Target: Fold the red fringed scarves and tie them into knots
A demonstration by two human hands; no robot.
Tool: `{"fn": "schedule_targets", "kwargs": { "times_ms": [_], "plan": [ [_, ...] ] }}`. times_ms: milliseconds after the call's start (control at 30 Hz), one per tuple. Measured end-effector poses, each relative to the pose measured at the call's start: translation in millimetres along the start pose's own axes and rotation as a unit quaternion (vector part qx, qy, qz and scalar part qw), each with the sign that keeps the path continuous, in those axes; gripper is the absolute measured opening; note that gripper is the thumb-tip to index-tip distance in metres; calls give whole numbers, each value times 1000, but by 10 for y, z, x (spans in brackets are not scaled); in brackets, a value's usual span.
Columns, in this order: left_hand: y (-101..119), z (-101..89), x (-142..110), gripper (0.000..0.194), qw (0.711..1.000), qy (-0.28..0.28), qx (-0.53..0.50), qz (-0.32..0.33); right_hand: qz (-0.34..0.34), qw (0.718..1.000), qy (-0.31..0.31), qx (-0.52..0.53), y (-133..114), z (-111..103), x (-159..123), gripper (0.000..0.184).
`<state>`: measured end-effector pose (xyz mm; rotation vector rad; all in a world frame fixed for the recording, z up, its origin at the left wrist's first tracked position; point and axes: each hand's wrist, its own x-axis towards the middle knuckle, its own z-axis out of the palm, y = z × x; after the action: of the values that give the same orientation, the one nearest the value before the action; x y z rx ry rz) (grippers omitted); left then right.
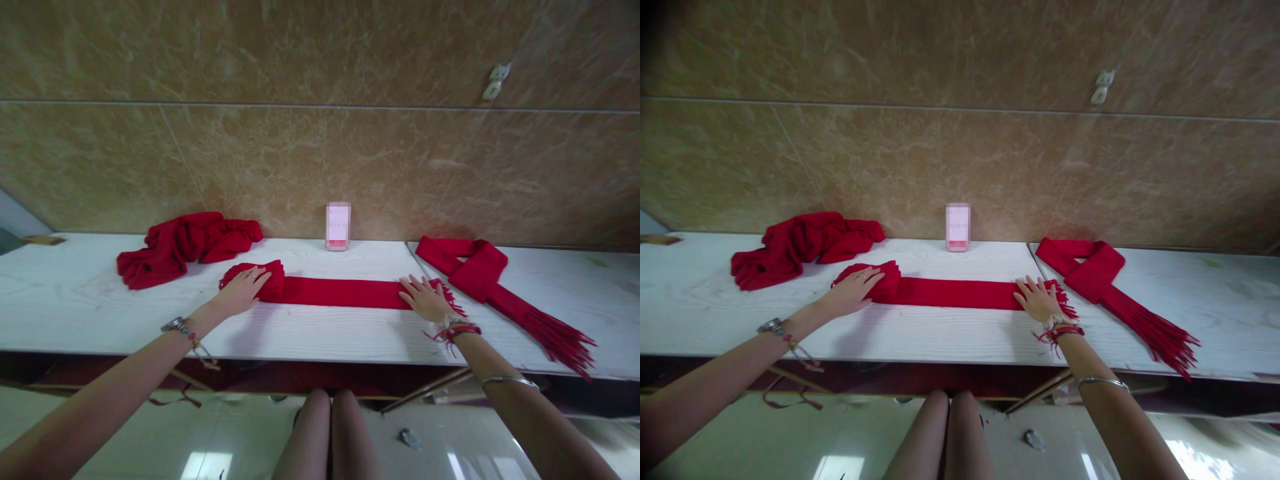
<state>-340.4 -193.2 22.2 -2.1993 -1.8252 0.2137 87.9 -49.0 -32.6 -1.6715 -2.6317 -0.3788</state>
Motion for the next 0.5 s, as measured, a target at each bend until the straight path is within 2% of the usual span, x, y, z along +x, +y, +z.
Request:
{"fn": "schedule_targets", "kwargs": {
  "times_ms": [100,200,300,400,500],
  "plan": [
    [93,-133,69,63,999,19,-20,-17,2,999,8,31,-197,-164,55,47],
    [175,-182,158,66,999,45,-20,-8,-53,996,3,70,-490,-266,75,48],
    [175,-137,244,55,999,2,-26,37,-102,990,-30,95,-718,-274,76,48],
    [118,-73,275,39,996,-34,-32,76,-106,988,-29,108,-763,-226,81,47],
    [82,-60,249,30,994,-38,-31,93,-105,989,-12,99,-664,-167,90,45]
  ]
}}
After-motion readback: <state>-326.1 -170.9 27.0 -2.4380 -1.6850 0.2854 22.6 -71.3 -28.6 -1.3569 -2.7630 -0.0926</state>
